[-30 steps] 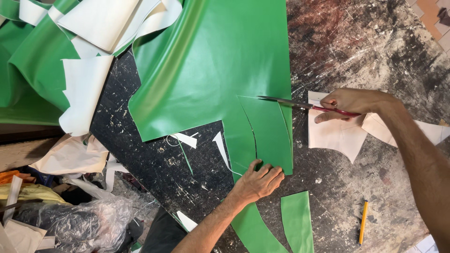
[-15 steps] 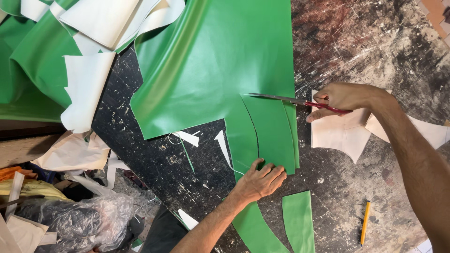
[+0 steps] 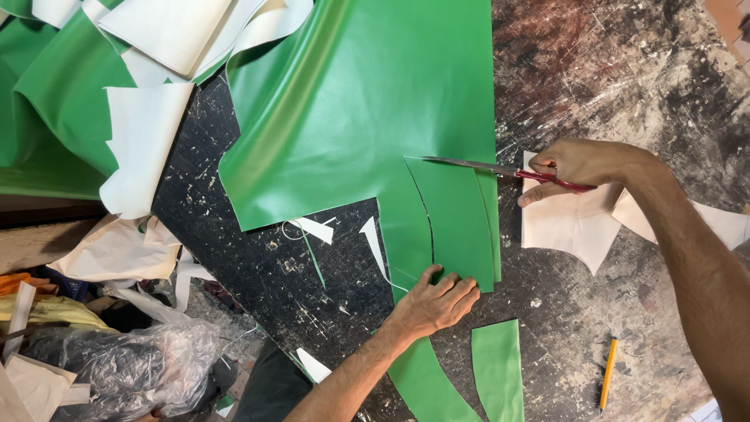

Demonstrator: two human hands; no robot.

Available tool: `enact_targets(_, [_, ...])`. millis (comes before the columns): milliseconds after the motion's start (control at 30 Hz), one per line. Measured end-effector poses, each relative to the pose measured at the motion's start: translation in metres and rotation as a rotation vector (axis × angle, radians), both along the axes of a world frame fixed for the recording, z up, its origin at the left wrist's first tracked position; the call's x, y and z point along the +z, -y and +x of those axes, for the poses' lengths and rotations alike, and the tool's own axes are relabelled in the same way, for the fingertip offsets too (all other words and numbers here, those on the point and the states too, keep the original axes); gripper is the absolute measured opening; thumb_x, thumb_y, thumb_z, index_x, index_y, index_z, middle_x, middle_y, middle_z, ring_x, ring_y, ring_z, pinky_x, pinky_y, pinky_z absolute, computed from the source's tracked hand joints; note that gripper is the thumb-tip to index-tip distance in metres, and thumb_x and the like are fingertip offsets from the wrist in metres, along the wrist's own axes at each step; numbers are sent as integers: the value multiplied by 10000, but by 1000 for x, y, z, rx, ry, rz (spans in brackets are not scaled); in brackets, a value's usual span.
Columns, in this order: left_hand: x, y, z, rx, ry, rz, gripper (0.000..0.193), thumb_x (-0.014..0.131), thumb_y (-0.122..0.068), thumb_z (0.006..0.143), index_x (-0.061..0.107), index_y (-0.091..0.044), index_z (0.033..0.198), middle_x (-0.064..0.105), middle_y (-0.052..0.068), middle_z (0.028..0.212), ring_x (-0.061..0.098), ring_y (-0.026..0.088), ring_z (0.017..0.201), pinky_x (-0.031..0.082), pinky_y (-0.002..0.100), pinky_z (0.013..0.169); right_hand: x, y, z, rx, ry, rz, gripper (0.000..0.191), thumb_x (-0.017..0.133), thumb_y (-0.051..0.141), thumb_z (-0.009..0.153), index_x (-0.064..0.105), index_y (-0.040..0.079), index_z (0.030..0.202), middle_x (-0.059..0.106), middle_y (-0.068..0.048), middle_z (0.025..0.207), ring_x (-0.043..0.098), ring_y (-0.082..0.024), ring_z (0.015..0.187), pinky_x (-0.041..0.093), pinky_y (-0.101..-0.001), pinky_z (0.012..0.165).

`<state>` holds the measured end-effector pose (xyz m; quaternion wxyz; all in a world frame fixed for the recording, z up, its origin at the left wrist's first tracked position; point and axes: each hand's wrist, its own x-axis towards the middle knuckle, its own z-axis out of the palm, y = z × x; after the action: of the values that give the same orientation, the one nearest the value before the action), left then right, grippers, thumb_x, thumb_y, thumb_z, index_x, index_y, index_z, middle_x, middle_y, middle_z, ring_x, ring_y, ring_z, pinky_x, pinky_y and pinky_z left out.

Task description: The person lays a paper pattern on a large sheet of green vinyl and traces around it with a pencil, repositioning the pattern to mark several outlines. They then pick up scissors and cut the vinyl along the marked lines, trimming away excess material.

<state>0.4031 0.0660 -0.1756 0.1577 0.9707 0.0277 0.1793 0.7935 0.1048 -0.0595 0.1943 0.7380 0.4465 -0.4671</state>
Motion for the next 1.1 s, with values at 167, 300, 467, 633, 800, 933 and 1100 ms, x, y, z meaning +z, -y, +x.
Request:
enact_targets(167, [0,0,0,-8,1,-37,313,728,-238,978,679,-201,1285,552,-31,1368,552,154,1202,506,489,1124,-2,-4,1,-83,-73,33,616,701,748,621,710,164,818,650,-43,706,611,-207,623,557,-494,638])
enact_targets(300, [0,0,0,-5,-2,-7,317,727,-246,972,678,-204,1282,551,-29,1365,554,153,1198,509,484,1116,4,-3,-7,-61,-21,4,670,679,758,680,703,92,753,605,-46,648,558,-196,605,520,-478,612])
enact_targets(467, [1,0,0,1,-2,-5,309,726,-257,977,677,-208,1278,549,-33,1348,548,153,1197,506,483,1116,4,-7,-10,10,-11,32,688,678,781,695,652,93,708,514,-14,602,490,-181,559,444,-455,558])
enact_targets(633, [2,0,0,-6,5,-32,304,722,-260,994,674,-198,1287,544,-32,1363,544,155,1206,498,484,1130,-2,1,2,16,-81,17,670,636,784,717,617,115,685,482,-6,598,494,-185,556,478,-456,556])
enact_targets(800, [3,-1,-1,6,-15,52,330,719,-241,959,676,-225,1285,548,-44,1366,546,149,1205,498,470,1123,-7,9,7,9,-84,20,681,644,765,728,616,86,694,489,-34,626,513,-210,585,518,-494,587])
enact_targets(933, [4,-1,0,-3,0,6,308,719,-258,993,670,-196,1291,545,-29,1356,542,158,1201,497,485,1122,-5,8,5,-68,-76,29,636,664,735,689,686,101,736,583,-41,656,571,-219,626,545,-512,630])
enact_targets(1100, [4,0,0,6,3,6,311,717,-259,982,671,-204,1285,546,-36,1364,541,153,1204,502,474,1122,-3,5,4,-55,-52,11,599,675,681,744,677,82,761,543,-47,677,588,-244,666,586,-544,673])
